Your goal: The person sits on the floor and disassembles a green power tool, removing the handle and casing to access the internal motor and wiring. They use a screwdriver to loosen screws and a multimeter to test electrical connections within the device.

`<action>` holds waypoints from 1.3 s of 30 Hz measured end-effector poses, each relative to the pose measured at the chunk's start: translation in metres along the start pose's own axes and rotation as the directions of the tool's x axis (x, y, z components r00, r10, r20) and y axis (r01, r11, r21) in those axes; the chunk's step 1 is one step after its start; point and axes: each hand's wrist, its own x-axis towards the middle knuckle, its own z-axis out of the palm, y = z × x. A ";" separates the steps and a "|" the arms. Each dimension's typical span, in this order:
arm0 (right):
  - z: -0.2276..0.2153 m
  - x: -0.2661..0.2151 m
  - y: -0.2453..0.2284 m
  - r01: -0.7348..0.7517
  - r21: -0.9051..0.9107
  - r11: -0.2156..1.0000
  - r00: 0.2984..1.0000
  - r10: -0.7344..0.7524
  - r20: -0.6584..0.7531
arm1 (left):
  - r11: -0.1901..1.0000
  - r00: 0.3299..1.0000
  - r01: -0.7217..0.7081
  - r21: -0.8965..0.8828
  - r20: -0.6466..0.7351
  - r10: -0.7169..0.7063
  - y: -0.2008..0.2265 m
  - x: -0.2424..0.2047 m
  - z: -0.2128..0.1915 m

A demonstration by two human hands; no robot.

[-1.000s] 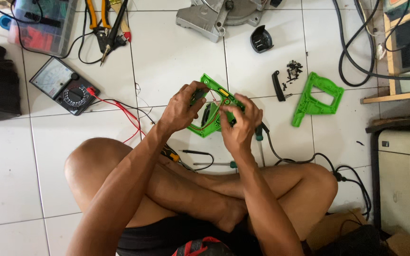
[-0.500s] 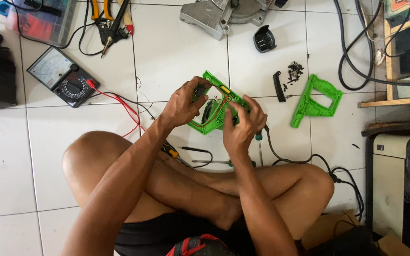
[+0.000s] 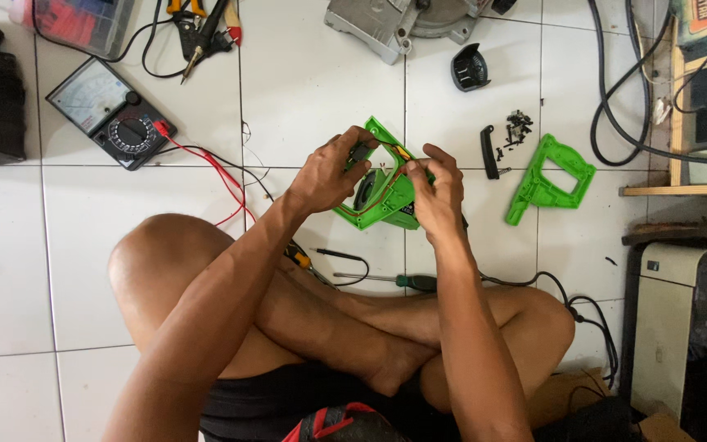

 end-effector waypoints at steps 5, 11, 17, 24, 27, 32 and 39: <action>-0.011 -0.002 -0.050 -0.031 0.122 0.992 1.000 0.031 0.004 | 1.000 1.000 0.004 -0.003 0.008 -0.004 0.000 0.000 0.000; -0.014 -0.010 -0.045 0.206 -0.041 0.978 0.977 -0.208 -0.044 | 1.000 1.000 0.003 -0.004 0.010 -0.003 -0.003 0.001 0.001; 0.016 -0.046 -0.039 0.395 -0.430 0.812 0.856 -0.495 -0.148 | 1.000 1.000 -0.010 0.024 -0.016 0.010 0.001 -0.003 0.001; 0.014 -0.072 -0.063 0.449 -0.456 0.768 0.847 -0.529 -0.056 | 0.988 0.996 -0.073 0.132 -0.041 0.079 0.038 -0.018 -0.006; 0.016 -0.069 -0.056 0.460 -0.391 0.797 0.848 -0.525 -0.073 | 0.984 0.998 -0.044 0.170 -0.032 0.050 0.016 -0.012 0.002; 0.016 -0.046 -0.013 0.393 -0.332 0.858 0.847 -0.478 -0.233 | 0.986 0.997 -0.062 0.156 -0.036 0.069 0.018 -0.013 0.002; 0.007 -0.016 -0.026 0.342 -0.429 0.836 0.838 -0.478 -0.263 | 0.981 0.994 -0.091 0.171 -0.040 0.099 0.022 -0.012 0.001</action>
